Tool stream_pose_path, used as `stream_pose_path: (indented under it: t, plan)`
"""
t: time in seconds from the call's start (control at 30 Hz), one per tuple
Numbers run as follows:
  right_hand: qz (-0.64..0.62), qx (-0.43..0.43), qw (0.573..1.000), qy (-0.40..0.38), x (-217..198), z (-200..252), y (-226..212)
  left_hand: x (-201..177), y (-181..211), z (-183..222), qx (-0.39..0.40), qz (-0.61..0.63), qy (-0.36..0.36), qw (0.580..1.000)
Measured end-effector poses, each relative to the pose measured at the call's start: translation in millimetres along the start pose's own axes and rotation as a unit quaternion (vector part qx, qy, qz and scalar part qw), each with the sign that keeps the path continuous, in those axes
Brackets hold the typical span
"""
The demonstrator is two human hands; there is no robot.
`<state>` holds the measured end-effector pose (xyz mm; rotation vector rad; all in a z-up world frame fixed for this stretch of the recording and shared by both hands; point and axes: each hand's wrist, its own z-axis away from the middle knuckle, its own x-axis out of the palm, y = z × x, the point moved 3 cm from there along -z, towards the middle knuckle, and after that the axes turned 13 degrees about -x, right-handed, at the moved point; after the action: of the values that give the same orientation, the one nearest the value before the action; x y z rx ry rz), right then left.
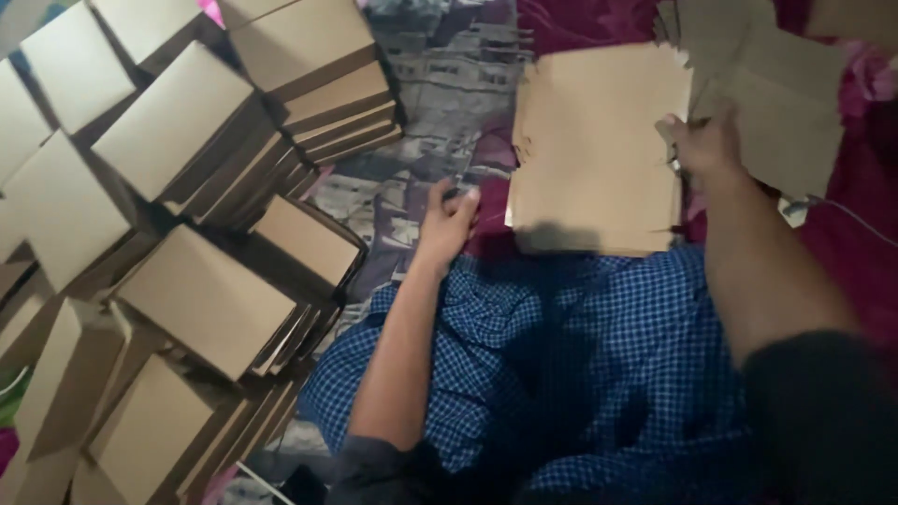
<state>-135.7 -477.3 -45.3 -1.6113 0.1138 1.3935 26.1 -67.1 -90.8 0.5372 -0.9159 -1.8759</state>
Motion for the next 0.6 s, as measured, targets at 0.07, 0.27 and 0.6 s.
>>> stream_pose_path:
  t: [0.07,0.27,0.6]
  plan:
    - [-0.014,0.038,0.998,0.042,1,-4,20,-12,-6,-5,0.011,-0.098,0.033,0.995]
    - [0.072,-0.104,0.992,-0.026,31,15,-48,-18,22,26,0.040,-0.360,0.069,0.929]
    - [0.301,-0.296,0.871,-0.252,153,72,-61,-31,19,45,0.018,-0.602,0.041,0.797]
